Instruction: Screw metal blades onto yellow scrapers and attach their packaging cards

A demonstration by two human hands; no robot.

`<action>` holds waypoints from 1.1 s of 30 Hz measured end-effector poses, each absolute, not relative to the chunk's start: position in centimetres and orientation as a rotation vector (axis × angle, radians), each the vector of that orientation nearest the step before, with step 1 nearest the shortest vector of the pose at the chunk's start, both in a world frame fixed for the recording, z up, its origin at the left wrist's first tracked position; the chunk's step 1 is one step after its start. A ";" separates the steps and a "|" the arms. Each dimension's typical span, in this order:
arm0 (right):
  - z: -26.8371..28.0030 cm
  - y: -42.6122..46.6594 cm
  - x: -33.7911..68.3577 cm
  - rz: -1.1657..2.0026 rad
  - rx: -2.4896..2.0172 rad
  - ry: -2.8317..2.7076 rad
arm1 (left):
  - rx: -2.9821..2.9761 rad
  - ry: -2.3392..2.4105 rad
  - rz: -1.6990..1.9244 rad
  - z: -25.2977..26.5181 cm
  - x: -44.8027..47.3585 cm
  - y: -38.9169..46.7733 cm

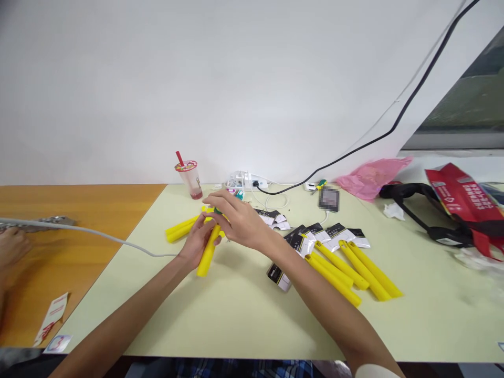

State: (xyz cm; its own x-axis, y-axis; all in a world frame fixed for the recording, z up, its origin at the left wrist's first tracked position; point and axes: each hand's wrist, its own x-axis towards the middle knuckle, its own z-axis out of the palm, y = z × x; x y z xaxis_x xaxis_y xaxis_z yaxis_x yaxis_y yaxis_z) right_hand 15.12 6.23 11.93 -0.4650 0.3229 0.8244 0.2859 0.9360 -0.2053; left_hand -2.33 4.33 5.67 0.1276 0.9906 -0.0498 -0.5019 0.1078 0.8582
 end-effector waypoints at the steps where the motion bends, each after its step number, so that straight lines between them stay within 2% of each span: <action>1: 12.3 6.3 15.5 -0.013 -0.426 -2.023 | 0.840 0.746 1.311 6.7 -1.8 4.8; 4: 13.9 6.1 16.6 -0.091 -0.423 -1.866 | 0.967 0.702 1.382 9.9 -0.1 6.4; 9: 17.2 5.2 17.8 -0.034 -0.436 -1.810 | 1.148 0.639 1.550 14.4 2.3 8.8; 12: 18.4 6.0 17.7 -0.178 -0.453 -1.689 | 1.173 0.579 1.604 15.7 3.3 9.6; 16: 18.5 8.0 17.6 -0.281 -0.511 -1.426 | 1.197 0.607 1.607 16.0 4.1 10.0; 23: 17.7 9.2 18.9 0.105 -0.538 -1.564 | 1.195 0.700 1.635 14.8 4.2 11.2; 29: 16.9 10.5 19.2 -0.116 -0.581 -1.374 | 1.259 0.745 1.611 14.1 4.3 11.4; 33: 17.2 10.1 19.4 0.106 -0.599 -1.500 | 1.256 0.764 1.644 14.0 4.3 11.4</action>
State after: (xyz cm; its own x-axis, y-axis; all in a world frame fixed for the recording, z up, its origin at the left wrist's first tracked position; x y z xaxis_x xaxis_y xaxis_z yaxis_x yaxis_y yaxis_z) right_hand 19.37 10.06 17.16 0.0954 0.4248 0.9002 0.2944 0.8519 -0.4332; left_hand 4.34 11.37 14.00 -0.0765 0.9145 0.3973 -0.2861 -0.4018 0.8699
